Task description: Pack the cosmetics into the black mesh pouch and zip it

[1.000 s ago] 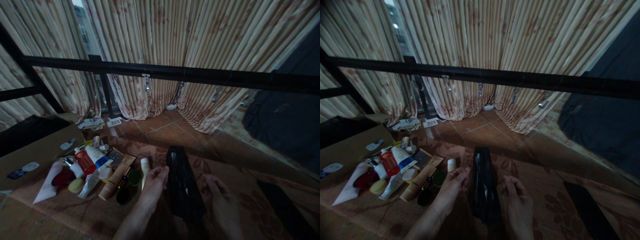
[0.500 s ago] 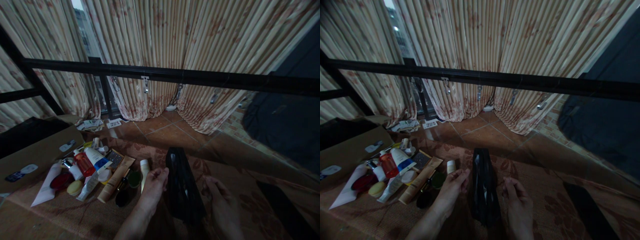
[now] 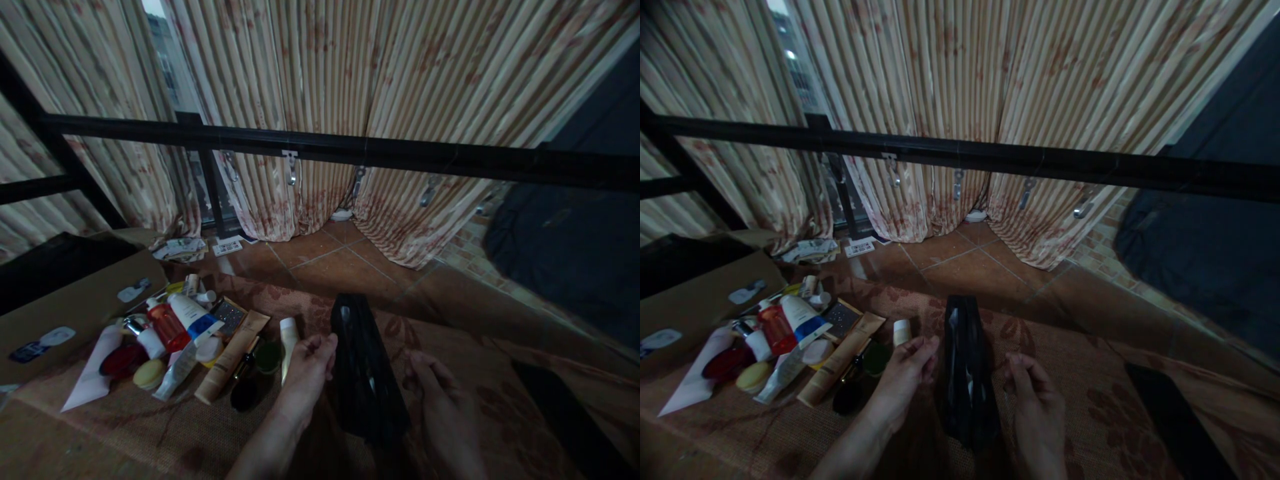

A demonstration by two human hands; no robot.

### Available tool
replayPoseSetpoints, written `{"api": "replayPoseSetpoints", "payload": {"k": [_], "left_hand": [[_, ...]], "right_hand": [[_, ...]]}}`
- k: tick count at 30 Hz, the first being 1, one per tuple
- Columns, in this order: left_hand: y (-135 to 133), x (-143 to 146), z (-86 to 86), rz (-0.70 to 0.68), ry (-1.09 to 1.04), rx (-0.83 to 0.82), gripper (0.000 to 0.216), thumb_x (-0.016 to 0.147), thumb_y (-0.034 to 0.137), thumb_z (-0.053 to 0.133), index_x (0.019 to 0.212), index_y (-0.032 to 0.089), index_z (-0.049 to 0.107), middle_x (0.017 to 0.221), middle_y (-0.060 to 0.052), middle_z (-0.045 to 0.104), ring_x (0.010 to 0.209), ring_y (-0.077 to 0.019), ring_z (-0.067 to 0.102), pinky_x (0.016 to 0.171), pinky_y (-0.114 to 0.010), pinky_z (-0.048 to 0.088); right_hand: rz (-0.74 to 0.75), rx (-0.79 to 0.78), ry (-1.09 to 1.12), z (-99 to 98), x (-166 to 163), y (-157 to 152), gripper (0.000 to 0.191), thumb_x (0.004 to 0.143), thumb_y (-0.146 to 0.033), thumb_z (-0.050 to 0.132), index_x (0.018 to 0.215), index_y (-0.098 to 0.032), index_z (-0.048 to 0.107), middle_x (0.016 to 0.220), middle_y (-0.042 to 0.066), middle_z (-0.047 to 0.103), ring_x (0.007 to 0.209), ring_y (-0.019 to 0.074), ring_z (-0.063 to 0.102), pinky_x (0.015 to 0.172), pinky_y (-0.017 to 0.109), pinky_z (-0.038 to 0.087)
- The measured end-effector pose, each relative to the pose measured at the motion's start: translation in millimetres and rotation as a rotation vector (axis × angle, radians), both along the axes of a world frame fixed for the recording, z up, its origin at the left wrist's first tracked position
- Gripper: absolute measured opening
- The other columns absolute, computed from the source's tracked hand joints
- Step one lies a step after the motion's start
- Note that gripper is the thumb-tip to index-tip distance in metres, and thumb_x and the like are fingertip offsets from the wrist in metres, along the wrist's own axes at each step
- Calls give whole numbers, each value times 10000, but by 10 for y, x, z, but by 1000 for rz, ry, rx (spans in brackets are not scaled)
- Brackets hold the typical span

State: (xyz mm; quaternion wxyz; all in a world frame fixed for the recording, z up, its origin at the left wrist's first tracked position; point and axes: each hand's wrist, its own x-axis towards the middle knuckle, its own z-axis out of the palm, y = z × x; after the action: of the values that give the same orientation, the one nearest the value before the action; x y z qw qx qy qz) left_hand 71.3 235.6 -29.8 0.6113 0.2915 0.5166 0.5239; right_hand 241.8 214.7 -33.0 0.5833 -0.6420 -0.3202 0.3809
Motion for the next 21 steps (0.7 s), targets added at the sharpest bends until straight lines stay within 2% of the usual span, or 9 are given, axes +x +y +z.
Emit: {"api": "replayPoseSetpoints", "payload": {"k": [12, 21], "left_hand": [[9, -2, -4, -34, 19, 12, 418, 684, 503, 664, 546, 180, 438, 508, 50, 402, 476, -69, 344, 448, -190, 308], [-2, -15, -12, -37, 41, 11, 397, 709, 490, 649, 574, 176, 446, 518, 50, 400, 489, -69, 346, 460, -187, 309]], "right_hand": [[24, 1, -49, -60, 53, -11, 321, 719, -503, 665, 670, -191, 609, 591, -34, 511, 586, 118, 459, 581, 231, 373], [-2, 14, -15, 2, 4, 0, 344, 664, -512, 690, 625, -185, 589, 584, -23, 508, 564, 122, 447, 537, 235, 368]]}}
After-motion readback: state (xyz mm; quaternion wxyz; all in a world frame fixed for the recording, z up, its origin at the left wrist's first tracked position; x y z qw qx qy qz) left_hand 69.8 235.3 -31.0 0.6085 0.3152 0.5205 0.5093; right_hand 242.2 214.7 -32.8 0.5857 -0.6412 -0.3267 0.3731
